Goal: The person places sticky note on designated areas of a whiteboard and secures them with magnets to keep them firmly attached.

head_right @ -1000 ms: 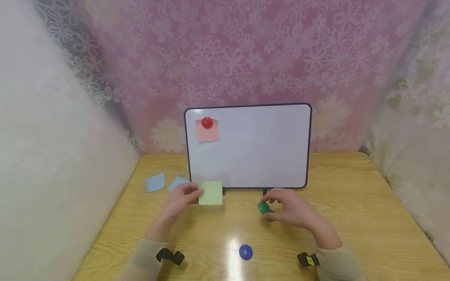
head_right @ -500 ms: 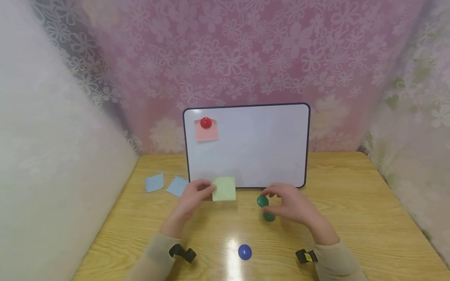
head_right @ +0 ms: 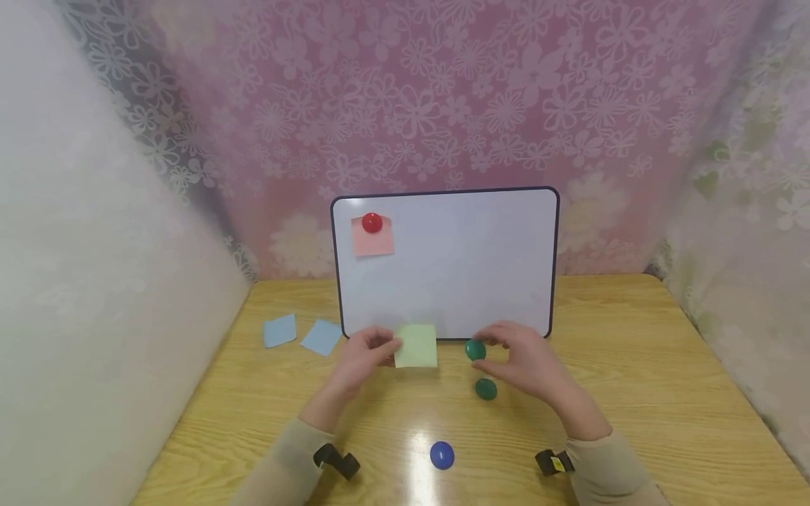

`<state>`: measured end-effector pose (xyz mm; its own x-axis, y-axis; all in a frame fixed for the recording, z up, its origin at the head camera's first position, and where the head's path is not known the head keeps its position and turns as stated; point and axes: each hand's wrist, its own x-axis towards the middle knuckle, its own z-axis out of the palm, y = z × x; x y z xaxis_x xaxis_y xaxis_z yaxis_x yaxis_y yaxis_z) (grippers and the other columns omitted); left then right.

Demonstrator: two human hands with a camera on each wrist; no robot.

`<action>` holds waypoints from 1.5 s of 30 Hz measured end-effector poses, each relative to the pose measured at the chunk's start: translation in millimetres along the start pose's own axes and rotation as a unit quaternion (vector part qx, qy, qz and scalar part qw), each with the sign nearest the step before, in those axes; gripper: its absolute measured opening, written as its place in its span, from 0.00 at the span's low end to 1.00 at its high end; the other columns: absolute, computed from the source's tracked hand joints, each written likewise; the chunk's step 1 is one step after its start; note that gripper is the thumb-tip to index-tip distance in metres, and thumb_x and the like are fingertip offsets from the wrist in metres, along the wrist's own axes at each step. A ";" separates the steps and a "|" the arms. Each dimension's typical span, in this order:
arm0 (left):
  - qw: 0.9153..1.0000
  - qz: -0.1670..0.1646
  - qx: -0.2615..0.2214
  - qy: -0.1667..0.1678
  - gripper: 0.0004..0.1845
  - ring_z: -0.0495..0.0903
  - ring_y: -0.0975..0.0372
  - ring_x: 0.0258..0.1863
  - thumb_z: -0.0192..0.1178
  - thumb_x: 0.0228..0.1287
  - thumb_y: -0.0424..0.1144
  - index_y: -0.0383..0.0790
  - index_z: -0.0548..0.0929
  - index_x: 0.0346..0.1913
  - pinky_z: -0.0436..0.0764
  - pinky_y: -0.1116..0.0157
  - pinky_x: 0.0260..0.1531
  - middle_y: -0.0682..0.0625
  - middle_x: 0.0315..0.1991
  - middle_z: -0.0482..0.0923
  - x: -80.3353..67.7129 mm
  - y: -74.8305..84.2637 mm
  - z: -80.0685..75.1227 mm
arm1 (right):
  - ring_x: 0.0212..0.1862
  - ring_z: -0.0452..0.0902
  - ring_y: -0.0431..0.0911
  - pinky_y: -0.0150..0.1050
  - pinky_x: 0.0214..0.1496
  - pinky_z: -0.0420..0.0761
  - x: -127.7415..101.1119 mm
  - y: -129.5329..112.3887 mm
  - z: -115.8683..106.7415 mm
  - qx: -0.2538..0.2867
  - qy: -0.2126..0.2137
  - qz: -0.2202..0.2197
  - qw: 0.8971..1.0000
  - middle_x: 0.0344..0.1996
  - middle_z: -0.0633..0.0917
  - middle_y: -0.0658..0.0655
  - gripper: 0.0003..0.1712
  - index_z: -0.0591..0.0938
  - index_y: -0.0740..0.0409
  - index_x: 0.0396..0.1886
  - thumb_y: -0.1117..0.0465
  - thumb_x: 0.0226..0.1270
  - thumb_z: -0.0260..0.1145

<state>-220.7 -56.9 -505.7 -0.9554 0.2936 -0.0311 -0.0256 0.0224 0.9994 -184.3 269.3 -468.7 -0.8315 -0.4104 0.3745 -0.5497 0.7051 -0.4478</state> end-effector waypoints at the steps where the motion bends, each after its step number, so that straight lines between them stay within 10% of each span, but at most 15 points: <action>1: 1.000 0.002 0.000 -0.002 0.12 0.85 0.58 0.33 0.68 0.77 0.37 0.30 0.85 0.52 0.85 0.39 0.52 0.46 0.40 0.84 0.4 -0.7 1.6 | 0.47 0.87 0.51 0.52 0.46 0.88 -0.1 -0.2 -0.4 0.000 0.005 0.001 1.000 0.49 0.89 0.49 0.23 0.90 0.53 0.53 0.58 0.59 0.86; 45: 1.000 0.005 0.023 0.003 0.12 0.86 0.50 0.36 0.68 0.77 0.40 0.34 0.87 0.52 0.87 0.44 0.51 0.45 0.40 0.84 31.4 20.9 39.1 | 0.44 0.87 0.50 0.47 0.39 0.90 14.9 -12.9 -9.2 -0.037 0.124 -0.010 0.992 0.48 0.89 0.53 0.25 0.89 0.57 0.52 0.59 0.55 0.88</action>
<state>-239.7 -9.9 -486.4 -0.9572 0.2887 -0.0204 -0.0019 0.0641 0.9979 -188.8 259.4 -449.9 -0.7701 -0.2763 0.5750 -0.5507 0.7429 -0.3806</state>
